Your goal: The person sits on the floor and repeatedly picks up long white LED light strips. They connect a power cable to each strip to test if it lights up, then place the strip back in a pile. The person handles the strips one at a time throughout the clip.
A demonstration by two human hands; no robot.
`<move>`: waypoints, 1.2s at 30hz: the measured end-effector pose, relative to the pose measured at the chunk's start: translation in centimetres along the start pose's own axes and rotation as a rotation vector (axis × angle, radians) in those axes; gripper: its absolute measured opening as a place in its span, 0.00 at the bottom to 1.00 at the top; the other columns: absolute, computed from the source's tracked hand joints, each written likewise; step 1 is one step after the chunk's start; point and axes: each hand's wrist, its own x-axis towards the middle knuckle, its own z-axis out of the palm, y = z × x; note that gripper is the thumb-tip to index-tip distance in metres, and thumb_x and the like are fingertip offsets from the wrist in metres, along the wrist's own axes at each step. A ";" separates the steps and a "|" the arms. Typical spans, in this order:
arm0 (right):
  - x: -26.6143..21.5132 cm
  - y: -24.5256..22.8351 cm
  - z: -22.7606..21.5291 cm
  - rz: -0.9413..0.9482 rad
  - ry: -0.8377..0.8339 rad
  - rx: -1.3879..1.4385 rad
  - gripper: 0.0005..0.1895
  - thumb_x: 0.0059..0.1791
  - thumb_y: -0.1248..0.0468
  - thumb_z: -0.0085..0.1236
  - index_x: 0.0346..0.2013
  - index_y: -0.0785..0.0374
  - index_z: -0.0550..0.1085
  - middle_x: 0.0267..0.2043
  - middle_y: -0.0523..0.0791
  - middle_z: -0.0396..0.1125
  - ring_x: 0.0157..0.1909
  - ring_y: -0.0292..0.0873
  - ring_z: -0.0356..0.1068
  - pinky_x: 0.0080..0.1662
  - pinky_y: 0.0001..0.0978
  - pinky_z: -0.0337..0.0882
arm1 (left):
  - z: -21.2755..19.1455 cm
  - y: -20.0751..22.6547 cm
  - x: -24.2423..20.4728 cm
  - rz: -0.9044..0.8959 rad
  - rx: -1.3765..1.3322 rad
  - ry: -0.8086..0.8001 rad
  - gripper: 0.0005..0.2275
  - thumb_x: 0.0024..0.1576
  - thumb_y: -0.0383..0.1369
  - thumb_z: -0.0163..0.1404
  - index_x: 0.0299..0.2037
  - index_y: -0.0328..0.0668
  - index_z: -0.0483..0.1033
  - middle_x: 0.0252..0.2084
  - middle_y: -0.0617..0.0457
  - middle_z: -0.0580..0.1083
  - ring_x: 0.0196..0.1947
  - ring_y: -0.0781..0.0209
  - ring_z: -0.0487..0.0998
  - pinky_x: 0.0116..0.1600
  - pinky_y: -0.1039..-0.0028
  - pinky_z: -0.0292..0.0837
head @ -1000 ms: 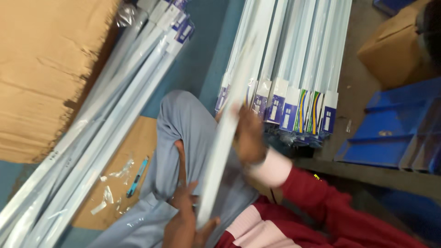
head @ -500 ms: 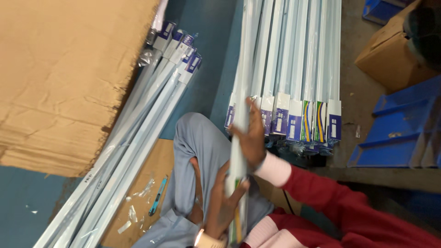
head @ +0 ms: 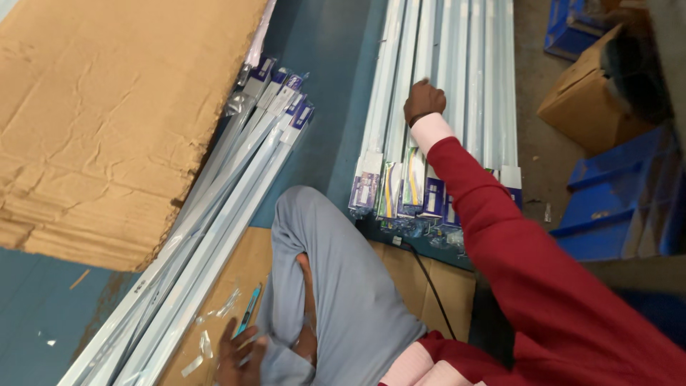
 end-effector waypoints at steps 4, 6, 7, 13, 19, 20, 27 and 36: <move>2.2 0.2 1.0 -0.055 -0.054 -0.248 0.17 0.36 0.59 0.75 0.37 0.57 0.81 0.44 0.49 0.75 0.49 0.52 0.75 0.43 0.40 0.76 | -4.0 -1.4 -0.9 0.021 -0.191 -0.027 0.35 0.51 0.27 0.59 0.71 0.42 0.59 0.52 0.43 0.78 0.47 0.51 0.81 0.45 0.66 0.78; 4.4 0.8 1.2 -0.015 0.012 -0.225 0.09 0.49 0.58 0.62 0.41 0.55 0.82 0.45 0.48 0.77 0.50 0.53 0.76 0.44 0.41 0.75 | -4.4 0.5 -2.3 0.015 -0.170 -0.026 0.34 0.51 0.29 0.58 0.71 0.42 0.60 0.53 0.46 0.78 0.49 0.51 0.80 0.45 0.66 0.78; 5.4 1.3 0.8 0.002 -0.008 -0.223 0.12 0.48 0.57 0.63 0.44 0.56 0.81 0.48 0.49 0.76 0.52 0.53 0.75 0.46 0.43 0.75 | -4.4 2.0 -3.0 0.048 -0.185 -0.032 0.33 0.52 0.29 0.58 0.70 0.41 0.61 0.53 0.46 0.78 0.50 0.52 0.80 0.46 0.67 0.77; 3.1 1.5 -1.6 -0.127 0.105 -0.139 0.36 0.45 0.32 0.67 0.41 0.65 0.81 0.43 0.56 0.75 0.45 0.59 0.74 0.41 0.52 0.72 | -6.9 7.7 -6.8 0.230 -0.111 0.083 0.22 0.59 0.34 0.55 0.63 0.37 0.71 0.46 0.49 0.79 0.45 0.61 0.80 0.40 0.71 0.76; -18.7 -3.4 -1.7 -0.844 -0.286 0.659 0.09 0.58 0.59 0.57 0.39 0.60 0.81 0.29 0.48 0.73 0.28 0.42 0.73 0.35 0.33 0.72 | -7.8 3.6 4.1 0.606 0.610 0.400 0.21 0.56 0.32 0.57 0.61 0.42 0.74 0.60 0.36 0.71 0.61 0.36 0.70 0.63 0.51 0.66; -22.9 -4.7 -1.3 -1.111 -0.093 0.475 0.08 0.53 0.62 0.61 0.44 0.57 0.84 0.35 0.50 0.75 0.33 0.49 0.73 0.39 0.39 0.71 | -7.1 2.4 6.9 0.506 0.761 0.334 0.26 0.53 0.34 0.58 0.63 0.43 0.69 0.63 0.39 0.67 0.64 0.38 0.65 0.64 0.47 0.61; -38.6 -9.0 1.3 -1.212 -0.220 0.478 0.13 0.45 0.51 0.68 0.29 0.56 0.80 0.21 0.44 0.70 0.26 0.46 0.71 0.29 0.40 0.68 | -5.8 -4.6 14.0 0.328 1.117 0.412 0.25 0.51 0.32 0.61 0.58 0.43 0.68 0.56 0.45 0.66 0.57 0.43 0.68 0.54 0.46 0.64; -37.2 -8.5 2.2 -1.032 -0.447 0.566 0.14 0.50 0.50 0.65 0.32 0.57 0.81 0.23 0.44 0.73 0.25 0.41 0.73 0.29 0.35 0.68 | -8.8 7.2 6.6 0.540 0.828 0.325 0.21 0.48 0.34 0.64 0.48 0.43 0.69 0.49 0.45 0.68 0.42 0.46 0.75 0.44 0.56 0.68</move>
